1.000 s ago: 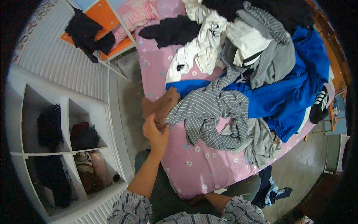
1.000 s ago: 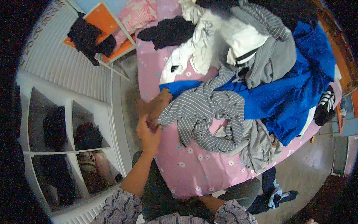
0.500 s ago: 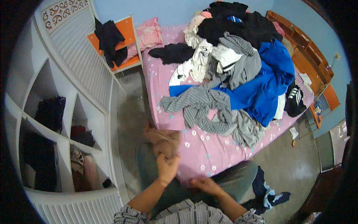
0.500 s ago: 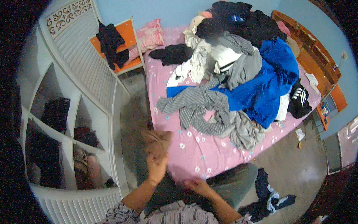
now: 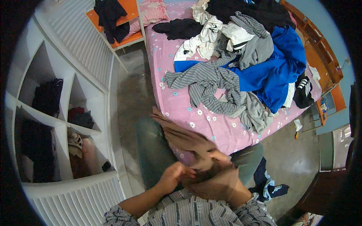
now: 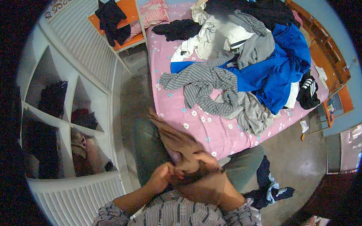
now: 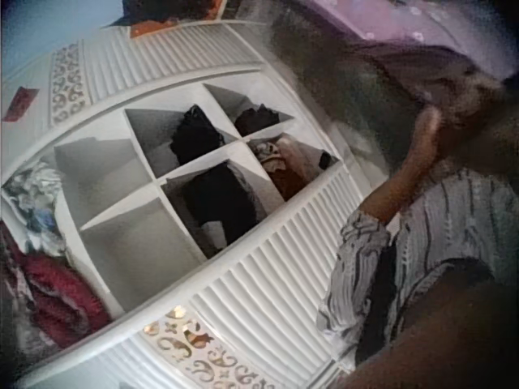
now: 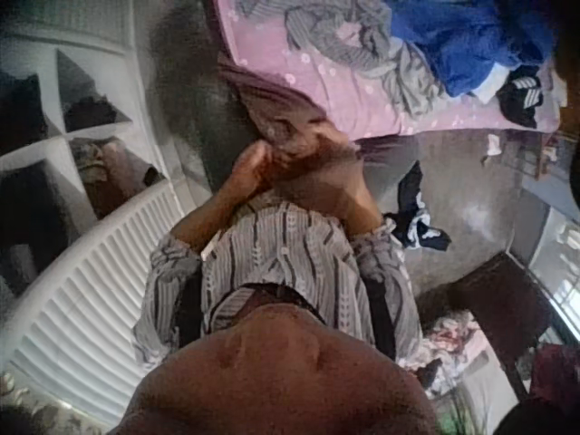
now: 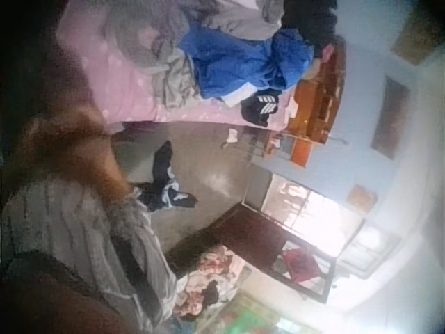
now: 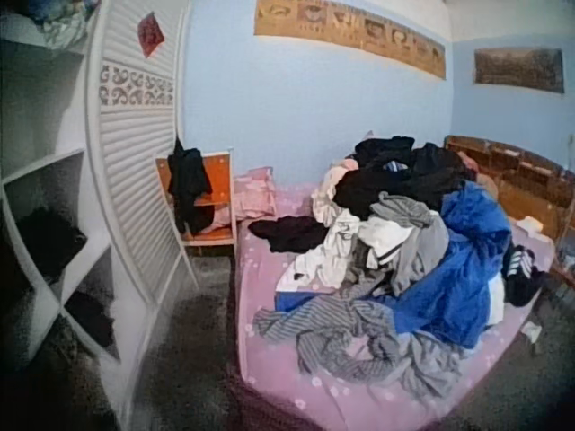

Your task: The person sits on the floor and folds several garments, including a brown pair of pants, a grey patterned top, a striped shirt, and a blue jacket. The folded items are placed into a white wardrobe.

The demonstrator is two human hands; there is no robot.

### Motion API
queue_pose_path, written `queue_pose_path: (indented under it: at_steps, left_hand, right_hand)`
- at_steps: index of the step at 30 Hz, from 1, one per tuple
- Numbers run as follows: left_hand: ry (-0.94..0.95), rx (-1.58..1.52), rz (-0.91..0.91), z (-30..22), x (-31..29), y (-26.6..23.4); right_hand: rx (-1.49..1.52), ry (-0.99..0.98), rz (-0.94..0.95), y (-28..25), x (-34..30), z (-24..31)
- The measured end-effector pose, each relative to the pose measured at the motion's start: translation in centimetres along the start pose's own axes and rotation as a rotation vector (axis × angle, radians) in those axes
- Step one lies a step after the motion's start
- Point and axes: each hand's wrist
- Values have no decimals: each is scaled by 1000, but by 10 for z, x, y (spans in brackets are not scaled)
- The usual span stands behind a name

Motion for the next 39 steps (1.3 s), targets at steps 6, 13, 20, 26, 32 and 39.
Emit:
queue_pose_path:
  at_steps: [6,13,20,26,32,39]
  left_hand:
    - [-124,-690,-271,-10,61,-22]
    - [414,-507,-530,-117,117,-84]
    - [618,-143,-934,-156,36,-136]
    - [439,-218,-1085,-72,-49,-188]
    - [390,-314,-1040,-59,-49,-193]
    - [377,-271,-974,-101,-13,-180]
  right_hand:
    - [281,-130,93,-9,-37,21]
    - [-80,-692,-58,-55,-63,102]
    - [-1325,-1168,-758,-100,47,166]
    - [-1450,-1026,-931,-164,51,77]
    - [-1237,-892,-872,-146,36,70]
    - [-1776,-779,-1002,-151,100,33]
Point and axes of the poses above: each hand's wrist, its own x-axis towards the middle knuckle, its own y-axis out of the palm, z = x × y, and after that the axes turned 13 degrees about x, right-handed
